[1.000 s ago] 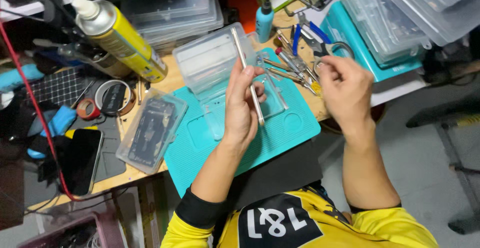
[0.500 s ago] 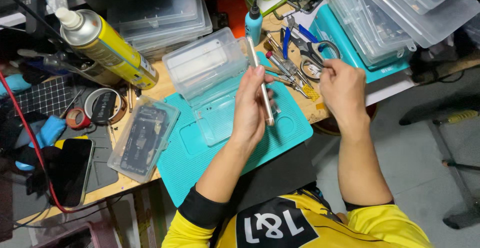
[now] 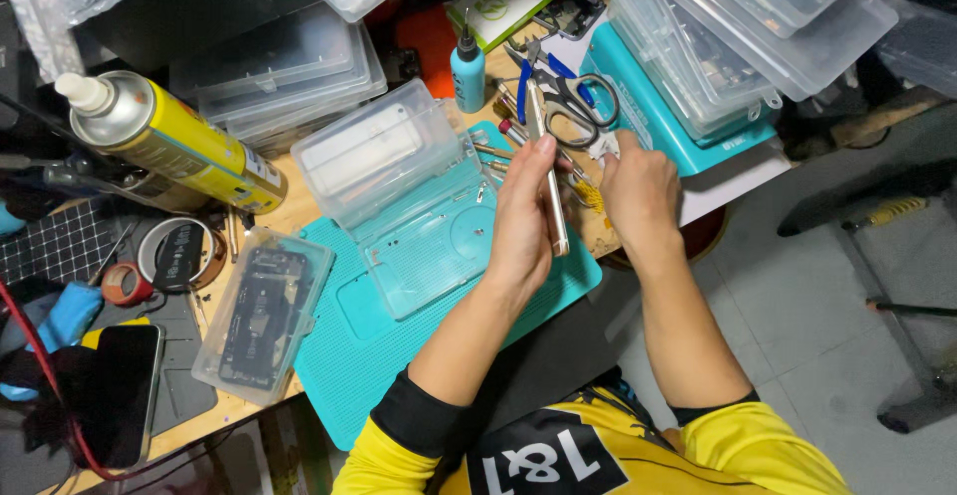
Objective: The person pries open the screen of a smartphone using a pry tool, works on the internal components with the display folded open, then closes the phone, wipes the screen and back with a tissue, and places the phone into a clear plastic case on the mat.
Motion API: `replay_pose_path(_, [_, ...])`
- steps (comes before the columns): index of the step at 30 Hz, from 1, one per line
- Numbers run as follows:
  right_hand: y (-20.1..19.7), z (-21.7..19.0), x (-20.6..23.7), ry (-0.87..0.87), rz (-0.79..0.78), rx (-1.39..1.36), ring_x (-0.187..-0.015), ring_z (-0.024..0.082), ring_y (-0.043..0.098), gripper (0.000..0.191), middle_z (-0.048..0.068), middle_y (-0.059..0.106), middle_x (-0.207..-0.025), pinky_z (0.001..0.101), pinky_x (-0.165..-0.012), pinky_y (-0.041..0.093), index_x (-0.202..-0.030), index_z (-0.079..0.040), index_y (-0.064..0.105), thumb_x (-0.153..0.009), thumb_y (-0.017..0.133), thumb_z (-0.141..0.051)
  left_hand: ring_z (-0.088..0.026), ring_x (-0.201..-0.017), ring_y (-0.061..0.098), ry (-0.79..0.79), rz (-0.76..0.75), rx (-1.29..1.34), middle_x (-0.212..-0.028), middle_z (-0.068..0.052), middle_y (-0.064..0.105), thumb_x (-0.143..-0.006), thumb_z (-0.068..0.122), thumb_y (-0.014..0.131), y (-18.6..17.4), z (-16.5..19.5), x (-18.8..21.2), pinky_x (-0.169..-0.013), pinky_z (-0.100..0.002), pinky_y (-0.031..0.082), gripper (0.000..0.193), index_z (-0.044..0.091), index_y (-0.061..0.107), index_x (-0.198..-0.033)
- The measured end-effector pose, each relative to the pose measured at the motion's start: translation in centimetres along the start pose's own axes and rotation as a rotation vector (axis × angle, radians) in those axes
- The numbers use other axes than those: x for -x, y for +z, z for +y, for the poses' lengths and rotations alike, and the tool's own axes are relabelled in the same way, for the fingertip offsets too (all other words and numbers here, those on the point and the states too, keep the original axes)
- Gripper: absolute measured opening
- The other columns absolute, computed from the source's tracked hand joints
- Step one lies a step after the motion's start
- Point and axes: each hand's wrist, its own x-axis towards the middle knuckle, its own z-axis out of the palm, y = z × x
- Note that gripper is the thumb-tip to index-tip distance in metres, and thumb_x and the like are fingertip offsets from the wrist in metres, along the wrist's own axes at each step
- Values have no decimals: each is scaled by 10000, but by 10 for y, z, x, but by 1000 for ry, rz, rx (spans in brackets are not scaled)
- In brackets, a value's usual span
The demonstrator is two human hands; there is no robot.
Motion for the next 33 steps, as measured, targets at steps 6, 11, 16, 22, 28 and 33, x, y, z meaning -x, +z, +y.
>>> replay_pose_path(6, [-19, -7, 6, 39, -35, 0, -793, 514, 661, 217, 293, 685, -808, 596, -701, 516, -977, -6, 670, -963, 681, -222, -70, -675, 532, -52, 67, 23, -891, 30, 608, -955, 397, 656, -9, 11, -9, -583, -249, 439, 246, 175, 592, -1038])
replay_pose_path(11, [-59, -23, 15, -111, 117, -414, -777, 343, 700, 143, 220, 695, -985, 418, -647, 556, -978, 14, 672, -966, 727, -118, -84, -766, 526, 73, 35, 15, -943, 21, 576, -1030, 395, 668, -23, 20, -7, -663, -258, 441, 290, 131, 582, -1115])
replay_pose_path(16, [-73, -65, 18, -446, 164, -789, -957, 248, 698, 116, 175, 673, -1191, 300, -798, 566, -938, 40, 621, -905, 732, 37, -95, -972, 604, 216, 104, -24, -1108, -30, 668, -992, 260, 662, -37, 30, 11, -851, -265, 486, 431, 89, 536, -1368])
replay_pose_path(22, [-57, -120, 57, -669, -1, -829, -995, 261, 749, 129, 175, 737, -1131, 310, -866, 582, -1021, 35, 725, -894, 746, 43, -147, -1112, 640, 534, 187, -71, -1223, -80, 675, -1002, 119, 677, -67, 59, 38, -992, -318, 509, 378, -14, 515, -1317])
replay_pose_path(28, [-44, -162, 69, -715, 70, -843, -920, 269, 761, 138, 170, 748, -1061, 310, -819, 590, -1046, 34, 746, -910, 748, 53, -144, -1122, 640, 692, 257, -292, -1235, -79, 666, -1036, 110, 653, -91, 70, 72, -984, -302, 516, 330, 11, 518, -1319])
replay_pose_path(33, [-42, -187, 49, -590, 56, -997, -816, 244, 727, 125, 131, 750, -971, 304, -771, 578, -1049, 29, 731, -932, 773, 26, -155, -1151, 624, 603, 120, -185, -1280, -88, 647, -1063, 123, 627, -97, 74, 87, -1014, -326, 506, 354, 13, 531, -1386])
